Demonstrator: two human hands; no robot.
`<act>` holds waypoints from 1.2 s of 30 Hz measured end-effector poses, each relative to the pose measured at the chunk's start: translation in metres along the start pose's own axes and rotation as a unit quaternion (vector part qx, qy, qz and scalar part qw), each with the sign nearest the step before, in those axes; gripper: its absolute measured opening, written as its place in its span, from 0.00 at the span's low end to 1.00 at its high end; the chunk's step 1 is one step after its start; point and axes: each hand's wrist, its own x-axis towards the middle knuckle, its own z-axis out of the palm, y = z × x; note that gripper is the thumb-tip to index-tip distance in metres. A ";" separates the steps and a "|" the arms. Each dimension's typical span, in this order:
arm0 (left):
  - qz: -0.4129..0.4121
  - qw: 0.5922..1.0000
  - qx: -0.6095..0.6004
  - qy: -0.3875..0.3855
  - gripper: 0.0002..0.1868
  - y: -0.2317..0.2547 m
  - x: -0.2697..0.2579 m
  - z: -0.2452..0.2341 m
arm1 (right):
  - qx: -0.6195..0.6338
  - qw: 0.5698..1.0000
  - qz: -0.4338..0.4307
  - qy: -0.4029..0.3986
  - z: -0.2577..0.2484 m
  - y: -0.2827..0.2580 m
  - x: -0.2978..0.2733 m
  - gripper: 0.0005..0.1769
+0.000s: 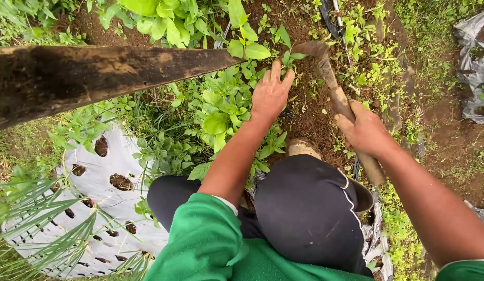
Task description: The person weeds a garden bed using a hand hoe and their hands. They loosen the soil around small plants and pull out weeds, gathering them into a pile before moving to a new spot.
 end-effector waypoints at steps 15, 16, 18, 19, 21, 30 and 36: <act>0.066 0.996 -0.010 0.052 0.11 -0.029 0.003 0.032 | -0.017 0.999 -0.010 -0.041 -0.017 -0.013 -0.020 0.23; 0.066 0.996 -0.008 0.054 0.11 -0.033 0.004 0.030 | -0.017 0.999 -0.012 -0.040 -0.016 -0.018 -0.013 0.23; 0.032 0.996 -0.031 0.081 0.12 -0.037 0.005 0.024 | 0.053 0.993 -0.080 0.062 -0.016 -0.026 0.000 0.23; 0.031 0.996 -0.031 0.084 0.12 -0.037 0.006 0.021 | 0.053 0.993 -0.083 0.062 -0.017 -0.035 0.010 0.23; 0.014 0.999 -0.031 0.041 0.18 -0.036 0.010 0.012 | 0.045 0.990 -0.107 0.085 -0.019 -0.053 0.032 0.25; 0.008 0.999 -0.012 0.050 0.26 -0.026 0.025 -0.010 | -0.039 0.996 -0.069 0.038 -0.011 -0.062 0.055 0.28; -0.038 0.996 -0.070 -0.026 0.49 -0.031 0.069 -0.001 | 0.000 0.995 0.098 -0.019 0.002 -0.066 0.014 0.12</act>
